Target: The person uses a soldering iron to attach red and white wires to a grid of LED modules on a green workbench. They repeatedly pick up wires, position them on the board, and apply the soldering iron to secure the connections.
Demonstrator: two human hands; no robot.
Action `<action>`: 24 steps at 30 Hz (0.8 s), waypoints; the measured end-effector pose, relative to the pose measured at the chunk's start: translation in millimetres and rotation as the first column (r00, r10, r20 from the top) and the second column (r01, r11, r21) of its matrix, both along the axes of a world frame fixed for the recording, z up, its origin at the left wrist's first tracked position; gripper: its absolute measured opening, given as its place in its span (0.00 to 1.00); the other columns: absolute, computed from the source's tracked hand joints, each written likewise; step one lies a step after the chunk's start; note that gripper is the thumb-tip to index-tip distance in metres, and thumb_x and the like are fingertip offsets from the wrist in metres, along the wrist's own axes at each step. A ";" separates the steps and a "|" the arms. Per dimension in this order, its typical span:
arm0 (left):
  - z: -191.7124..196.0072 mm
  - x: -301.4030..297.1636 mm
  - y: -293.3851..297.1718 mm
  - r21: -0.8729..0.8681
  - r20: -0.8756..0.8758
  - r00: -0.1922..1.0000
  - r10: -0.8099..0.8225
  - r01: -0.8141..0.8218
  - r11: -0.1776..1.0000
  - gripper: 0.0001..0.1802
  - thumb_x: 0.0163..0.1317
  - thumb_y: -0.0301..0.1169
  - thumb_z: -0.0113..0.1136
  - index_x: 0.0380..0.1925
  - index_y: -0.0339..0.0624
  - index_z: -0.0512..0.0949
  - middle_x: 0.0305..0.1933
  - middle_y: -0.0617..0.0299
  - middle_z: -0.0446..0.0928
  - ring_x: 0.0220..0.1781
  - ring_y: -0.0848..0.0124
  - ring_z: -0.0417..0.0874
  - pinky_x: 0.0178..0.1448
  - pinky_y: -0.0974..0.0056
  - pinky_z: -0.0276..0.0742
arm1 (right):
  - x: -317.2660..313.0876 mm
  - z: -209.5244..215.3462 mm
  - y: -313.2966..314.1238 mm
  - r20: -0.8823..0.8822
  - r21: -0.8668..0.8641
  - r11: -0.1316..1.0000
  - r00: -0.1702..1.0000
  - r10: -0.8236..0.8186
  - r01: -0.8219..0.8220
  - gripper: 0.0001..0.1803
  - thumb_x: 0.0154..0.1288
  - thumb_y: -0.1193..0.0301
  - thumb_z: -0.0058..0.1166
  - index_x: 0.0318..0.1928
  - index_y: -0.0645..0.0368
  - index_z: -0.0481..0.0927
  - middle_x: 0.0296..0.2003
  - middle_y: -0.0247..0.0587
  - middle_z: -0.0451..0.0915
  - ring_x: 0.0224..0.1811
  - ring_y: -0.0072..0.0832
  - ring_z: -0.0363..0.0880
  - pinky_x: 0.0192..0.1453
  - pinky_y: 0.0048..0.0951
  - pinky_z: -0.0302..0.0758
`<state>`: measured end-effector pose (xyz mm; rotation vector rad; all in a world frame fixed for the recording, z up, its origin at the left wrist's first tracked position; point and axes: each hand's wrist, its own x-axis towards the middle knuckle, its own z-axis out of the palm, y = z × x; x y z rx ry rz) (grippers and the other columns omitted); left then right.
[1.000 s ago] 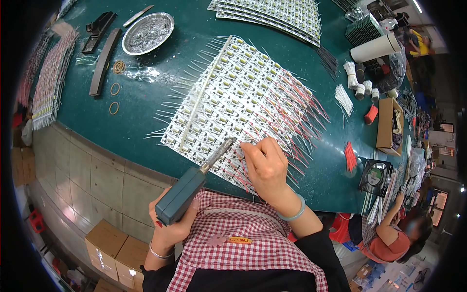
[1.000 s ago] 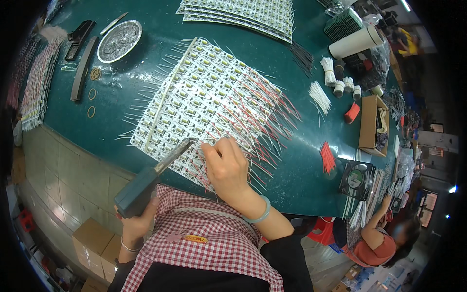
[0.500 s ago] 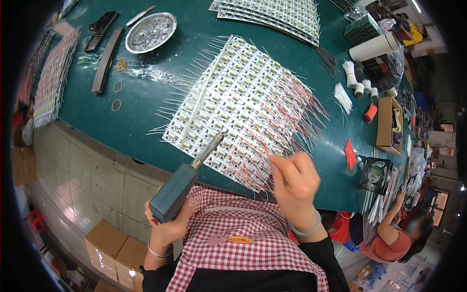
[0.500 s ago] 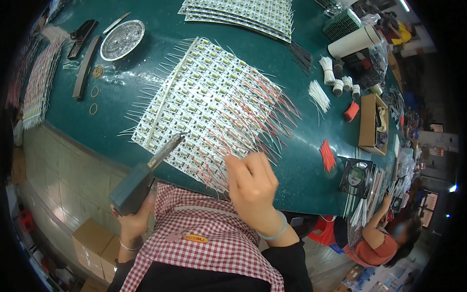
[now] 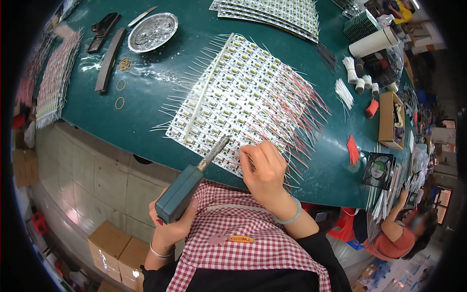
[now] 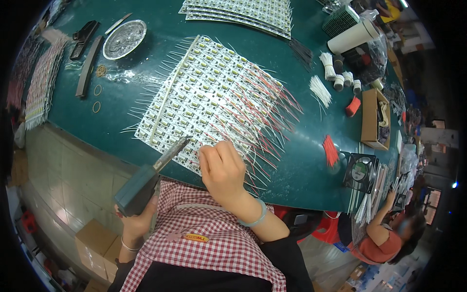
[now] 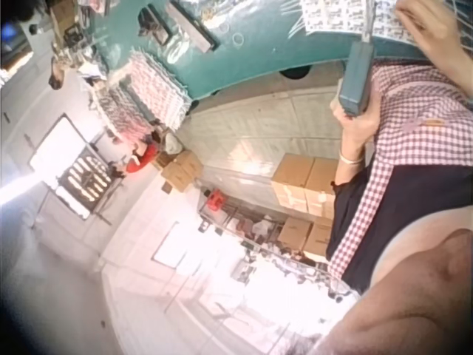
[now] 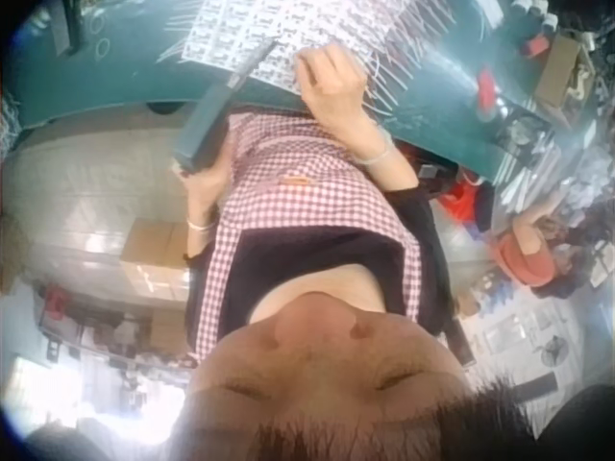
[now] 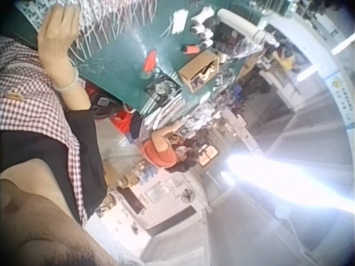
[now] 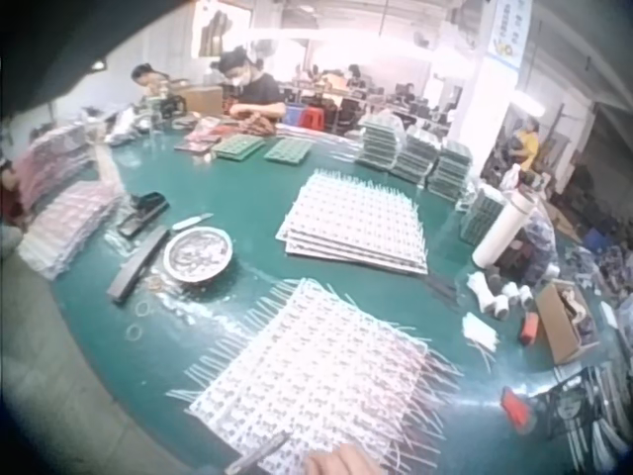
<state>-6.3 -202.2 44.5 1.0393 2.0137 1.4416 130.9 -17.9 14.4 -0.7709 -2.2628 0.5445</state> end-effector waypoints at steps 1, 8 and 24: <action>-0.4 -0.4 0.0 0.002 -0.005 1.000 -0.009 0.009 1.000 0.11 0.53 0.21 0.71 0.37 0.30 0.83 0.32 0.56 0.82 0.28 0.72 0.83 0.32 0.70 0.77 | 0.0 -4.3 0.6 0.009 -0.001 1.000 1.000 -0.007 0.007 0.09 0.54 0.82 0.64 0.34 0.61 0.79 0.27 0.41 0.68 0.28 0.37 0.72 0.30 0.37 0.69; -4.3 0.7 -3.9 -0.005 0.076 0.997 -0.014 0.015 1.000 0.11 0.53 0.19 0.70 0.37 0.28 0.82 0.33 0.56 0.83 0.28 0.74 0.82 0.31 0.71 0.75 | -2.0 -8.0 -0.9 0.036 -0.007 0.999 0.999 -0.039 0.040 0.08 0.54 0.81 0.63 0.33 0.60 0.78 0.26 0.41 0.68 0.28 0.38 0.72 0.30 0.37 0.69; 3.5 1.5 3.5 -0.082 0.025 0.997 -0.068 0.069 0.994 0.09 0.53 0.18 0.68 0.35 0.28 0.82 0.33 0.55 0.83 0.30 0.73 0.83 0.33 0.70 0.76 | -2.2 -7.3 -2.4 0.049 -0.013 0.999 0.998 -0.046 0.047 0.08 0.53 0.83 0.63 0.33 0.61 0.78 0.27 0.43 0.68 0.29 0.40 0.73 0.32 0.39 0.70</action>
